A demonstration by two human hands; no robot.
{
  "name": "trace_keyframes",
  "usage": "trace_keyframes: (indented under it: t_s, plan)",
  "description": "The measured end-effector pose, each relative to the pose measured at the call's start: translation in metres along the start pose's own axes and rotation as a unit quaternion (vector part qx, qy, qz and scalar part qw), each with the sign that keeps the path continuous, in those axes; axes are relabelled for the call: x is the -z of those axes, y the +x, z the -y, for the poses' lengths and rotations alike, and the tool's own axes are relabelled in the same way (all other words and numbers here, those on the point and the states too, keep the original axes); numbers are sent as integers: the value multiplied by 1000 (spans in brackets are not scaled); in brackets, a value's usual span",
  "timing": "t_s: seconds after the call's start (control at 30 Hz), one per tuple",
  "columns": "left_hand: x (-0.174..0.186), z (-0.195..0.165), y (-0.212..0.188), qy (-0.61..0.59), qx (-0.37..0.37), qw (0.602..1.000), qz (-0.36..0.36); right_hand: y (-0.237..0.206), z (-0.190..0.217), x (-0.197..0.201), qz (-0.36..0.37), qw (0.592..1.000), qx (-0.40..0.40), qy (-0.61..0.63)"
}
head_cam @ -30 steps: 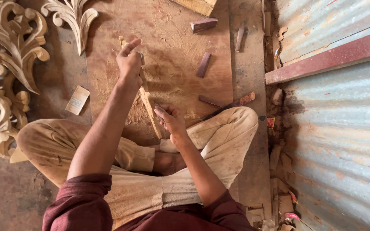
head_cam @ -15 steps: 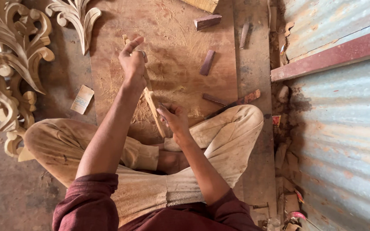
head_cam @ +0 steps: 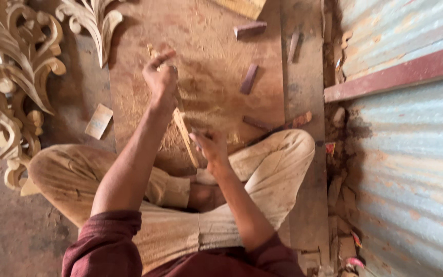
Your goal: The person sits cross-legged on the floor and carves a small wooden piece using a chisel and a wooden mallet. They repeatedly strike the chisel to shape the wood, occasionally adjusting the piece and clearing away wood shavings.
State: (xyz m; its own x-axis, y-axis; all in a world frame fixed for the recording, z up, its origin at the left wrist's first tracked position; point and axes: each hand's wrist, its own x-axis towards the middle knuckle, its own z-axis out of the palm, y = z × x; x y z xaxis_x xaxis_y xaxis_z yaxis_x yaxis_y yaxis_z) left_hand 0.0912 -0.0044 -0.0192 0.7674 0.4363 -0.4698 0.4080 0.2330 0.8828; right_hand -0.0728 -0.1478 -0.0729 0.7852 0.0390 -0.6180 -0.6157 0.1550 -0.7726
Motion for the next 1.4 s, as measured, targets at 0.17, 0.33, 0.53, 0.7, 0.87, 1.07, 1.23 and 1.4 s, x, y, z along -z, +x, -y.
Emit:
trace_keyframes:
  t_s: [0.17, 0.33, 0.53, 0.7, 0.87, 1.07, 1.23, 1.4]
  plan:
    - [-11, 9, -2, -10, -92, 994, -56, -5, 9, 0, -10, 995, -7, 99]
    - [-13, 2, -6, 18, -18, 1000, -16, -13, 17, 3, -33, 998, -41, 36]
    - [-12, -9, -11, 72, -26, 997, -29, -2, 11, -1, -17, 994, -30, 106]
    - [-10, -5, -7, 29, 6, 999, -13, 1, 3, -2, -13, 997, -30, 65]
    - [-10, 0, -2, -7, 2, 1000, -10, 4, 4, -2, 6, 995, 1, 97]
    - [-5, 0, -1, -44, 5, 999, 4, 5, 1, -6, 21, 994, 19, 101]
    - [-3, 0, -2, -27, 12, 1000, 6, 5, 1, -7, 17, 995, 0, 95]
    - [-6, 0, 0, -35, 0, 999, -7, 4, 7, -5, 5, 998, -3, 57]
